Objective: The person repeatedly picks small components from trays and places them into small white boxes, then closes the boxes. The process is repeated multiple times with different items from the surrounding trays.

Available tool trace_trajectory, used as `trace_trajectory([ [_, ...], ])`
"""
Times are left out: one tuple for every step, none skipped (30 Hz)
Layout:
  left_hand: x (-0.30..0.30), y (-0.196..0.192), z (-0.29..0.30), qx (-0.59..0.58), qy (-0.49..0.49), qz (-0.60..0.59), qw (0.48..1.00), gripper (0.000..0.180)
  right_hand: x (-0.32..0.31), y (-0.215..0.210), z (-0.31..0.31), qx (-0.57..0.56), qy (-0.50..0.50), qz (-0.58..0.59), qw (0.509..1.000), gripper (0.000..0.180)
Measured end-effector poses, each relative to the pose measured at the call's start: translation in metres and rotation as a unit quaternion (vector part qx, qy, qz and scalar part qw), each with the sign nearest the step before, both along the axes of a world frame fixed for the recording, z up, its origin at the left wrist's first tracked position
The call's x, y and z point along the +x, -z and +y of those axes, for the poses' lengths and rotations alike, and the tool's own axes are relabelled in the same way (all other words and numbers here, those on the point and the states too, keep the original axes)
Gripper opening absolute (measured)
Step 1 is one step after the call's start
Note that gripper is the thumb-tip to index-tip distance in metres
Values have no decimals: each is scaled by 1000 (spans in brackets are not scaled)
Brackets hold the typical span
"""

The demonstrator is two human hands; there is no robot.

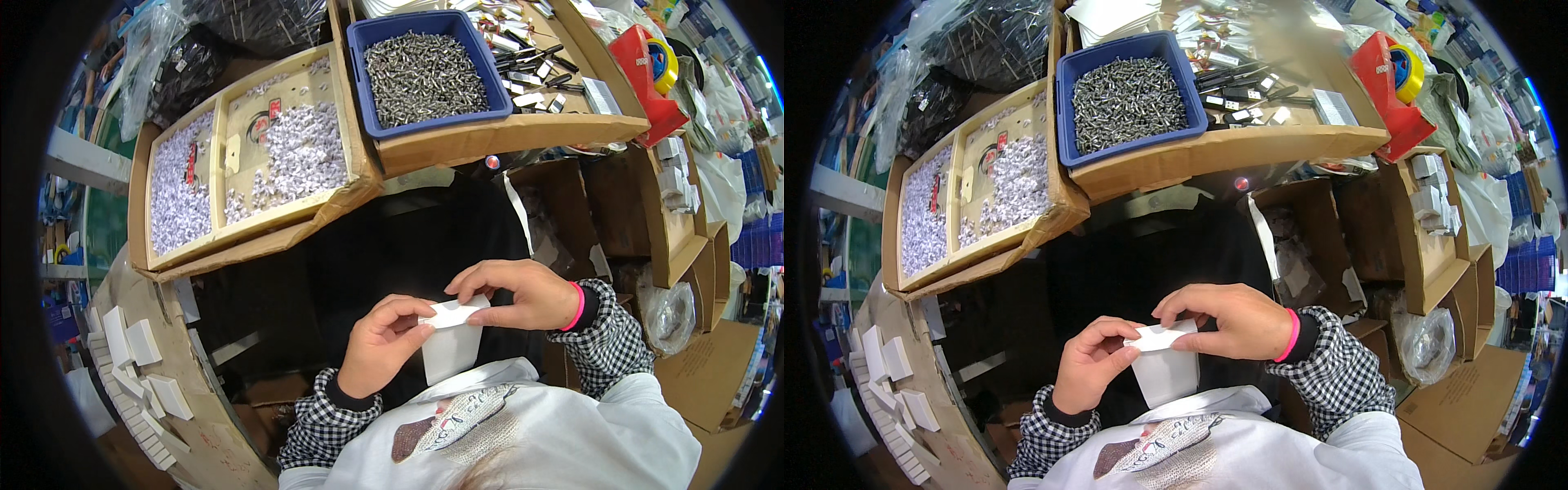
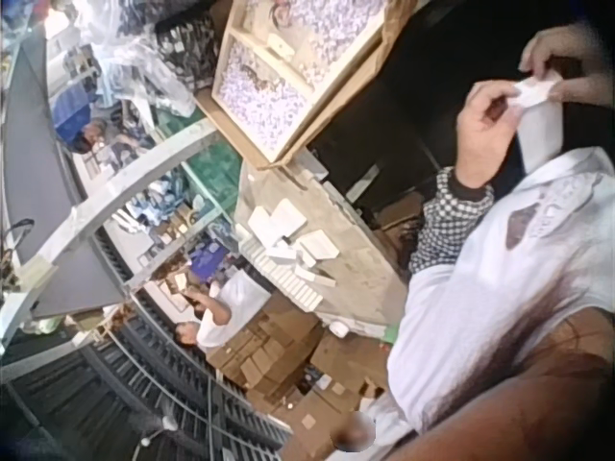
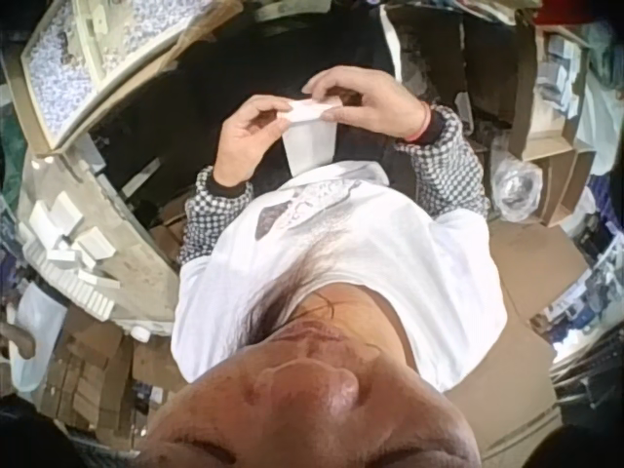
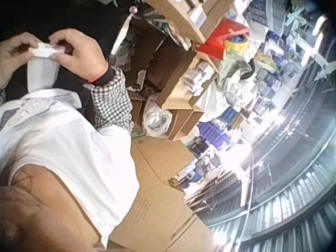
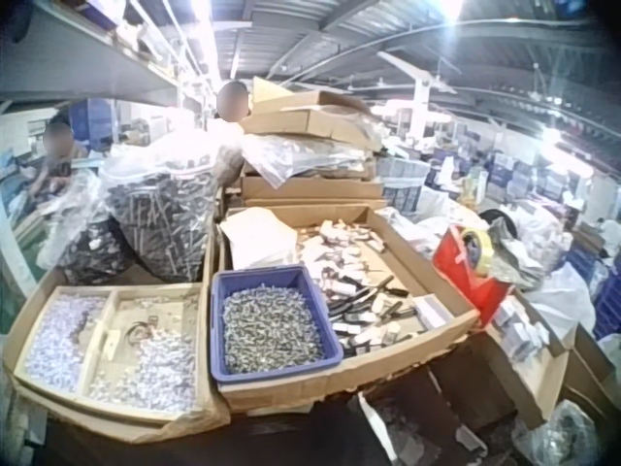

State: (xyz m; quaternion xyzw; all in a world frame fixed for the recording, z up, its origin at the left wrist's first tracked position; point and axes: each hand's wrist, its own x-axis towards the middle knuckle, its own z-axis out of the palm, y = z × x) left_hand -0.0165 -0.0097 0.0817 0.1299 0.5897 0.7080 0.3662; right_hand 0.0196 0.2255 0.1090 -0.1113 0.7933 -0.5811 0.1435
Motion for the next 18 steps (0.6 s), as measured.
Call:
trace_trajectory([
  [1, 0, 1, -7, 0, 4, 1000, 25, -2, -3, -1, 43, -19, 25, 999, 21],
  [2, 1, 2, 17, -11, -10, 1000, 33, -5, -4, -2, 92, -43, 40, 994, 23],
  [2, 2, 3, 41, -23, -25, 999, 41, -6, -8, -1, 103, -52, 66, 991, 27],
  [3, 4, 4, 59, -32, -35, 997, 49, -7, -9, 0, 86, -57, 77, 992, 27],
  [-3, 7, 2, 89, 12, -68, 994, 77, -8, -10, 0, 66, -66, 87, 992, 27],
  [-6, 13, 4, 135, 48, -97, 985, 82, -8, -10, 1, 43, -70, 97, 992, 27],
  [-9, 21, 9, 198, 81, -116, 970, 88, -8, -9, 1, 8, -68, 111, 991, 24],
  [-11, 27, 12, 260, 112, -133, 950, 94, -7, -8, 0, -7, -72, 107, 992, 24],
  [-9, 33, 16, 250, 136, -181, 942, 112, -5, -6, -2, -30, -71, 110, 991, 24],
  [-7, 38, 20, 241, 169, -183, 938, 122, -4, -4, -5, -59, -68, 109, 990, 23],
  [-3, 43, 23, 251, 179, -201, 930, 124, -1, -3, -6, -35, -50, 128, 990, 21],
  [1, 47, 26, 256, 196, -218, 921, 127, 2, -2, -7, -15, -28, 147, 989, 21],
  [4, 50, 27, 263, 192, -227, 918, 123, 4, -2, -8, 6, -9, 158, 987, 20],
  [6, 52, 27, 267, 193, -234, 915, 120, 6, -1, -8, 30, 11, 163, 986, 20],
  [8, 54, 28, 271, 193, -241, 912, 117, 7, -1, -9, 30, 21, 180, 983, 19],
  [10, 56, 27, 282, 192, -239, 909, 111, 9, -1, -10, 28, 26, 184, 982, 20],
  [12, 58, 27, 292, 190, -238, 907, 106, 10, -1, -10, 26, 32, 183, 982, 20],
  [13, 60, 26, 302, 187, -236, 904, 101, 10, -1, -10, 25, 35, 179, 983, 21],
])
